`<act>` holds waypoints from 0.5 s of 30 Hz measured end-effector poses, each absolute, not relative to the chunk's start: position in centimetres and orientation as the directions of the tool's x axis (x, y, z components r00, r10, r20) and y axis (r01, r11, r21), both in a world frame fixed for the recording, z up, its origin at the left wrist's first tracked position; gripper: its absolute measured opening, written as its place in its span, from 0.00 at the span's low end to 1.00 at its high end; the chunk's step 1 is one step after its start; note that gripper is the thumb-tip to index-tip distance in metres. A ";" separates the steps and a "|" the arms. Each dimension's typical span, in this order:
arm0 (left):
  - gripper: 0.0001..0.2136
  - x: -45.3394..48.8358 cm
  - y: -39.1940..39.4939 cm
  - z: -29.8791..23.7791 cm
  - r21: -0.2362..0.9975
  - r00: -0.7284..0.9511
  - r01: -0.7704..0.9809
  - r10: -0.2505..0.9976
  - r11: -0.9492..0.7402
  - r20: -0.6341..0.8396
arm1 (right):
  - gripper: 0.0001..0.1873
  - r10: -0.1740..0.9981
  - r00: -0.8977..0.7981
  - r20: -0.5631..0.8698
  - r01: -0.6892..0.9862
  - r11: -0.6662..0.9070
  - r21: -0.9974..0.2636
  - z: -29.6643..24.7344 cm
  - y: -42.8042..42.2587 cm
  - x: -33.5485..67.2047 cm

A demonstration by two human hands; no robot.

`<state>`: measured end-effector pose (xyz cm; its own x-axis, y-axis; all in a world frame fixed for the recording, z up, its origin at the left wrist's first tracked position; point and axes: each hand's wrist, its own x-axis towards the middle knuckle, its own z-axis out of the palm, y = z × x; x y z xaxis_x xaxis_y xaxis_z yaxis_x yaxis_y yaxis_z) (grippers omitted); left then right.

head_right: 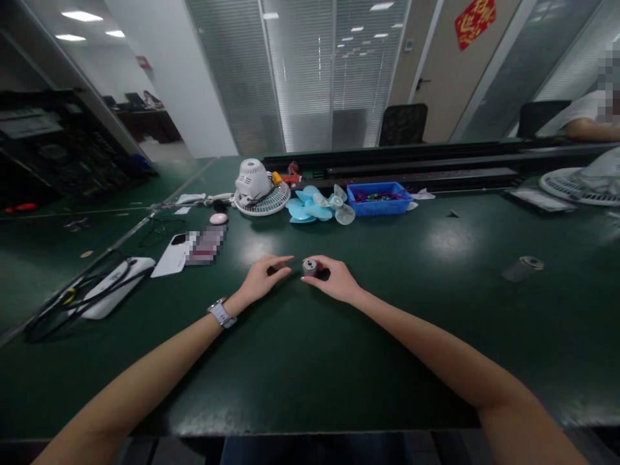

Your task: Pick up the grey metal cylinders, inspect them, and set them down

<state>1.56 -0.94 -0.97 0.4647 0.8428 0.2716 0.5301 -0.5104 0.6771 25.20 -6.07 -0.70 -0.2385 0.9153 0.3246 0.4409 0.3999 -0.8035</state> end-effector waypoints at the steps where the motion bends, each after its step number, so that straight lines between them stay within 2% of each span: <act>1: 0.21 1.5 -1.0 -0.9 0.731 0.422 0.495 0.866 -0.470 0.270 | 0.24 0.921 -0.182 0.344 0.440 0.389 -0.809 -0.8 -5.7 25.9; 5: 0.25 1.4 -1.2 -0.8 0.882 0.243 0.350 0.940 -0.315 0.239 | 0.26 0.866 0.200 0.457 0.536 0.294 -0.791 -1.1 -3.2 32.7; 9: 0.27 1.4 -1.0 -1.2 0.919 0.155 0.264 0.954 -0.292 0.258 | 0.26 0.695 0.555 0.457 0.664 -0.039 -0.747 -1.9 -1.3 42.2; 12: 0.28 1.3 -0.7 -1.5 0.934 0.112 0.221 0.958 -0.282 0.263 | 0.24 0.584 0.711 0.392 0.610 -0.235 -0.757 -3.0 -0.8 46.4; 15: 0.30 1.3 -0.5 -1.7 0.942 0.094 0.186 0.960 -0.279 0.266 | 0.23 0.553 0.749 0.364 0.566 -0.250 -0.785 -3.9 -0.4 47.3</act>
<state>1.27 -0.49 -1.70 0.0937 0.9595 0.2655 0.1864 -0.2789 0.9420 47.32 -0.43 -3.95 0.7493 0.5531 0.3642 0.5662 -0.2499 -0.7854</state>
